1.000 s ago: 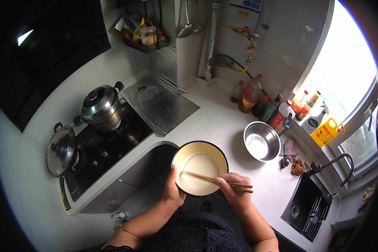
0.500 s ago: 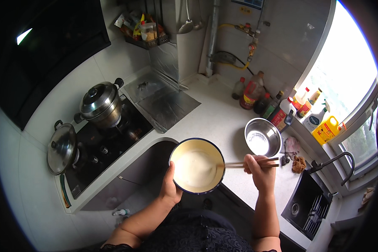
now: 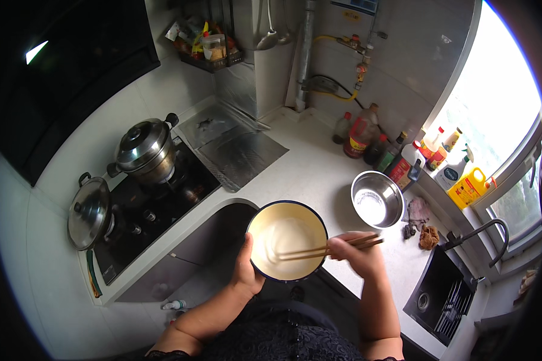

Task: The person stirs a white liquid in a bowl with chopsticks, then places the bowl on a cutting board and opens the refrigerator. The person also briefly lifts a pot lid on the stove.

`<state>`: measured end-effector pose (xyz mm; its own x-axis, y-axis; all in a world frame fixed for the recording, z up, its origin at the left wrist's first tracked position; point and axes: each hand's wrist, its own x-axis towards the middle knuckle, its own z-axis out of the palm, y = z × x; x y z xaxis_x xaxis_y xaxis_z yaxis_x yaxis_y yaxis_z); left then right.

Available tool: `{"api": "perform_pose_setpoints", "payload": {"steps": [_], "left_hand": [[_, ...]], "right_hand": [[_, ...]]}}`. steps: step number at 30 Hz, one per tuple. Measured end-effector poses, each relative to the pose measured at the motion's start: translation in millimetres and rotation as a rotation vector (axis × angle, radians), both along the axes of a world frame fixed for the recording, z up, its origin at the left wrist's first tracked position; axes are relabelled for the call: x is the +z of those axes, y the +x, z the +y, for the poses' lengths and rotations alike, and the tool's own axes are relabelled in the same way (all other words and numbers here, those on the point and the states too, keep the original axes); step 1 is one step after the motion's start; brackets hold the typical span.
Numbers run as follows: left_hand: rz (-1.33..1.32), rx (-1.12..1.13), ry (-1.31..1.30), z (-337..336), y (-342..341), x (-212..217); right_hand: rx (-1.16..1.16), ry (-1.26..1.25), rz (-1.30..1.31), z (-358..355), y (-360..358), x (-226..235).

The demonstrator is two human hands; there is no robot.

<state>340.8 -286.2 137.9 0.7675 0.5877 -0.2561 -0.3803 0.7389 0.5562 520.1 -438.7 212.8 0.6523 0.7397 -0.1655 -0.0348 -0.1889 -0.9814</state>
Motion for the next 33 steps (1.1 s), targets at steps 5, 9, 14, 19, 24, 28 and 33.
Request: {"api": "perform_pose_setpoints", "payload": {"steps": [5, 9, 14, 19, 24, 28, 33], "left_hand": [[0.032, -0.028, 0.021, -3.7, 0.4, -4.4], [0.034, -0.03, 0.041, -3.1, 0.2, -5.2], [0.049, -0.05, 0.043, -4.4, 0.4, -3.8], [-0.002, -0.048, 0.004, -0.8, -3.1, -1.4], [0.019, -0.059, 0.007, -9.2, 2.8, -3.5], [-0.005, -0.059, -0.005, -2.6, -0.6, -1.4], [0.025, -0.074, -0.028, -8.7, 0.2, -4.0]], "right_hand": [[-0.28, 0.241, -0.268, 7.8, 6.3, -15.8], [0.028, -0.021, 0.006, 1.0, -3.5, 7.9], [-0.277, 0.213, -0.226, 8.6, 4.0, -6.0], [0.035, 0.051, -0.035, -4.7, 11.7, -2.2], [-0.276, 0.316, -0.211, 12.6, 5.4, -14.4], [-0.023, 0.076, -0.032, -0.9, 7.9, -0.9], [-0.261, 0.239, -0.286, 14.1, -7.5, -8.6]]}}
